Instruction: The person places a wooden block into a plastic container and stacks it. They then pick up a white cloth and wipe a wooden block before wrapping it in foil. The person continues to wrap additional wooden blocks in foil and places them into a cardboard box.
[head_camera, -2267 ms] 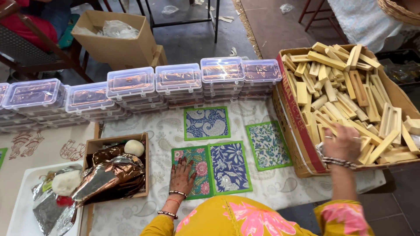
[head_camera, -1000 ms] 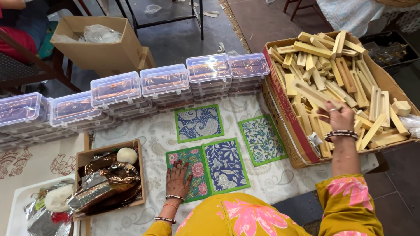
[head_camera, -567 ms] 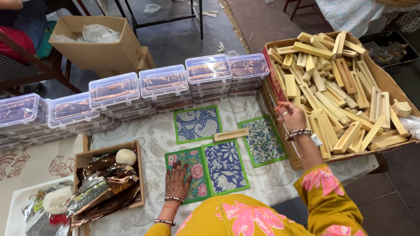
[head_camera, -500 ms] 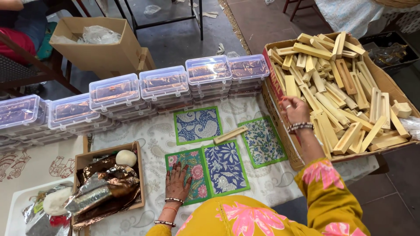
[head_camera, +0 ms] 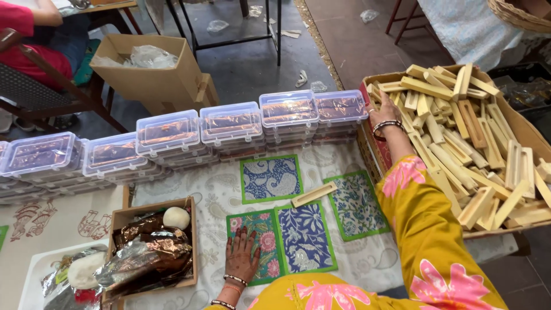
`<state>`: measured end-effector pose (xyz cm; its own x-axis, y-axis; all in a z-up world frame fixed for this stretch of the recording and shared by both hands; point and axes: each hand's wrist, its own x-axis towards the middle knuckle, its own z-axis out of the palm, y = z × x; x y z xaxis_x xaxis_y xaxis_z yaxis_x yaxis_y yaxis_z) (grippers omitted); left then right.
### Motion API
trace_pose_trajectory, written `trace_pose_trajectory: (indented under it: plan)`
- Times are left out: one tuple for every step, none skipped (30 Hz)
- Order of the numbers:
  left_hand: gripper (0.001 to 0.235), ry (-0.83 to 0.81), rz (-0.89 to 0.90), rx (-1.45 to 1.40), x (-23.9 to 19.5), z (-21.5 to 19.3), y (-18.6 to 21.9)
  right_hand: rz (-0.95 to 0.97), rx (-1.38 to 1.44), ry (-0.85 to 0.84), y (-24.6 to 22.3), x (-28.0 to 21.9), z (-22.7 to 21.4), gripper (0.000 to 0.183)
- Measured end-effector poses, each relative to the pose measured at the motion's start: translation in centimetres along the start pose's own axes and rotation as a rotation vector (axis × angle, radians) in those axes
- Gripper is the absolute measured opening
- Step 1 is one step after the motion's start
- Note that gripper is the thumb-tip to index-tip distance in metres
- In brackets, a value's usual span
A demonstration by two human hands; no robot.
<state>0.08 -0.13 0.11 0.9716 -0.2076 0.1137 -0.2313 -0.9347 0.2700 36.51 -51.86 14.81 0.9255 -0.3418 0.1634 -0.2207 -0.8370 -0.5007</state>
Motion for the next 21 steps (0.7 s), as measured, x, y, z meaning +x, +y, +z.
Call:
trace_pose_trajectory:
  plan:
    - [0.056,0.004,-0.004,0.003,0.1,-0.3,0.1,-0.006,0.003,0.0,-0.4,0.9,0.5,0.07]
    - [0.056,-0.031,-0.012,0.008,0.2,-0.6,0.2,-0.03,0.017,-0.016,-0.8,1.7,0.9,0.08]
    - [0.056,-0.067,-0.02,0.013,0.3,-0.9,0.3,-0.053,0.031,-0.032,-1.3,2.6,1.4,0.089]
    - [0.056,-0.064,-0.027,0.012,0.3,-1.0,0.4,-0.06,0.031,-0.035,-1.0,3.4,2.2,0.089]
    - [0.055,-0.053,-0.026,-0.003,0.4,-1.1,0.5,-0.059,0.032,-0.04,-0.8,4.3,3.0,0.092]
    - [0.055,-0.042,-0.023,-0.017,0.4,-1.2,0.5,-0.058,0.035,-0.044,-0.6,5.1,3.9,0.095]
    - [0.055,-0.039,-0.028,-0.016,0.4,-1.2,0.5,-0.063,0.036,-0.046,-1.2,4.9,3.8,0.095]
    - [0.055,-0.074,-0.034,-0.011,0.5,-1.3,0.5,-0.035,-0.027,-0.027,-1.6,4.6,3.7,0.092]
    - [0.055,-0.109,-0.04,-0.005,0.5,-1.4,0.5,-0.007,-0.09,-0.008,-2.1,4.3,3.5,0.088]
    - [0.055,-0.11,-0.04,-0.006,0.5,-1.5,0.5,-0.007,-0.09,-0.01,-1.5,4.3,3.9,0.088]
    - [0.056,-0.116,-0.042,-0.013,0.5,-1.6,0.5,0.021,-0.144,0.045,-0.9,4.3,4.3,0.082]
    - [0.056,-0.121,-0.042,-0.022,0.6,-1.6,0.6,0.049,-0.199,0.103,-0.2,4.4,4.5,0.076]
    - [0.056,-0.122,-0.04,-0.025,0.7,-1.5,0.7,0.05,-0.201,0.103,0.0,3.8,4.0,0.076]
    - [0.056,-0.088,-0.034,-0.027,0.5,-1.5,0.6,0.069,-0.2,0.123,0.4,3.0,3.6,0.067]
    - [0.056,-0.055,-0.028,-0.029,0.3,-1.6,0.6,0.088,-0.198,0.143,0.7,2.1,3.1,0.058]
    - [0.056,-0.053,-0.026,-0.03,0.4,-1.4,0.5,0.088,-0.2,0.145,0.0,0.9,2.0,0.058]
    - [0.056,-0.058,-0.022,-0.017,0.5,-1.2,0.5,0.066,-0.184,0.171,-0.6,-0.3,0.8,0.049]
    - [0.056,-0.067,-0.019,-0.004,0.3,-1.0,0.4,0.045,-0.169,0.193,-1.2,-1.8,-0.2,0.041]
    - [0.056,-0.07,-0.019,-0.006,0.2,-1.0,0.4,0.046,-0.172,0.192,-1.9,-3.2,-0.7,0.041]
    - [0.056,-0.041,-0.013,-0.013,0.4,-1.1,0.5,0.006,-0.152,0.249,-2.8,-4.5,-1.3,0.038]
    - [0.056,-0.013,-0.008,-0.02,0.5,-1.2,0.5,-0.034,-0.132,0.305,-3.6,-5.8,-1.8,0.036]
